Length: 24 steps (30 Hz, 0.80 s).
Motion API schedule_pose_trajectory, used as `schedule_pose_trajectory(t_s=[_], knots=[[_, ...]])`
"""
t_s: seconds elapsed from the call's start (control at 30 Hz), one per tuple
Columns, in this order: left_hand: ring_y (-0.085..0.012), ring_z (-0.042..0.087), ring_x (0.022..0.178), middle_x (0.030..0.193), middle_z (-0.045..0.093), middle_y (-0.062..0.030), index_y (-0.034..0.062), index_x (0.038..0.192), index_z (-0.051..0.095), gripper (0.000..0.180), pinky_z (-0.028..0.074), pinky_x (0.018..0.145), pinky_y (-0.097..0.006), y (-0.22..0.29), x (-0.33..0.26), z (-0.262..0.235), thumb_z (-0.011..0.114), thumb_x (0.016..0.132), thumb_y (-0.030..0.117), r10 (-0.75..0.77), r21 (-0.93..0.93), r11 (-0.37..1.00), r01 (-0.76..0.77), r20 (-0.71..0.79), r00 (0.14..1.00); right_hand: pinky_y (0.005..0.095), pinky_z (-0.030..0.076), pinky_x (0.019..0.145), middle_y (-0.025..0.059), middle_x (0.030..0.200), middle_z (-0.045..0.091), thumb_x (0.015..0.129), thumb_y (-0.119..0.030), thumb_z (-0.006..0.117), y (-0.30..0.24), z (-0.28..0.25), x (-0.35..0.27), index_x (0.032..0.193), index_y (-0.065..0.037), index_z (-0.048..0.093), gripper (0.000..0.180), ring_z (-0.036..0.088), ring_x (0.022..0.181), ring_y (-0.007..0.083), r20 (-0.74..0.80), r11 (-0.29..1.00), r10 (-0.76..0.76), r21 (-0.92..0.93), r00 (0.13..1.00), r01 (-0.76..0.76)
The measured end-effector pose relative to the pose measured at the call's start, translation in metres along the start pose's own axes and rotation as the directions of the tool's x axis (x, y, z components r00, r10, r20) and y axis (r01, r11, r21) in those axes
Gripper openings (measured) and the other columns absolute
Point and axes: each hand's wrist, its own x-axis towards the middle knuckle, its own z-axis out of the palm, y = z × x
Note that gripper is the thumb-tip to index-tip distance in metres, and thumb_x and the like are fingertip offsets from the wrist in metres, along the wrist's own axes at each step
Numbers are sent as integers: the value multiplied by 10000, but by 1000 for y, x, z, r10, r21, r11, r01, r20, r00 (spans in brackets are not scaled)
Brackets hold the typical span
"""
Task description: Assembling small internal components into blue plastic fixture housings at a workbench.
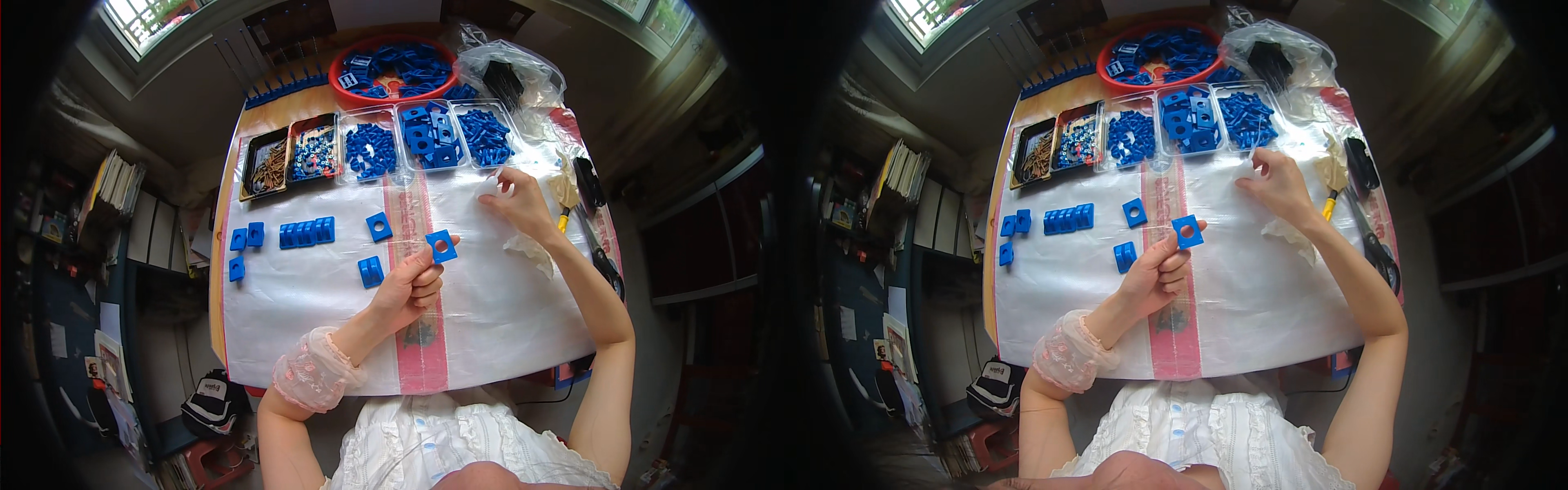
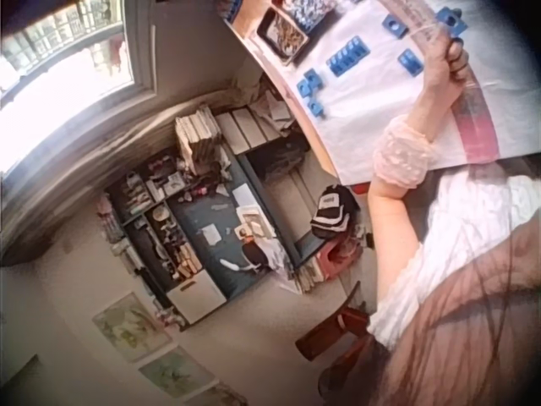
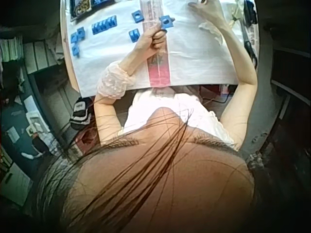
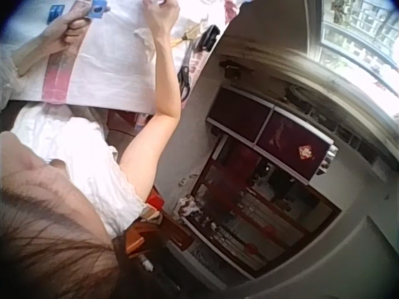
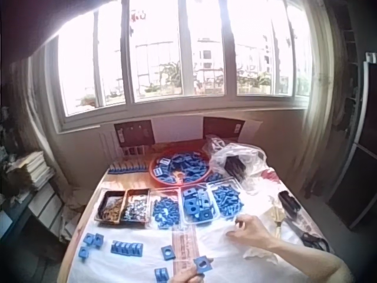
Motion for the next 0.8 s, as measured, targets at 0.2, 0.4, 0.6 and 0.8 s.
schedule_pose_trajectory(t_s=[0.2,0.4,0.6,0.8], knots=[[-29,209,512,612,194,84,87,1457,366,483,189,450,-195,-1,0,-1,409,1051,345,-4,1,1000,4,0,1000,344,471,685,104,808,621,691,-204,824,1,0,-1,857,-15,608,332,565,754,211,3,999,-17,-27,1000,17],[-28,205,508,613,187,84,99,1459,367,482,197,450,-193,0,1,0,412,1050,352,-8,2,1000,8,0,1000,331,476,724,66,830,630,694,-207,823,-4,-4,-1,918,-48,650,325,564,797,205,1,998,-55,-6,998,55],[-25,202,506,614,184,84,106,1459,368,483,208,453,-190,0,0,2,411,1050,359,-15,3,1000,15,-12,1000,303,456,822,25,979,660,703,-212,845,-5,-10,-1,1027,-53,673,400,522,889,161,58,999,-21,-41,998,24],[-23,199,506,617,185,86,112,1458,373,490,206,454,-191,1,-1,2,414,1046,374,-10,14,1000,10,-12,1000,327,465,791,68,973,674,751,-235,817,-29,-41,-17,1106,-40,647,440,605,973,218,-164,964,-228,-180,960,198]])
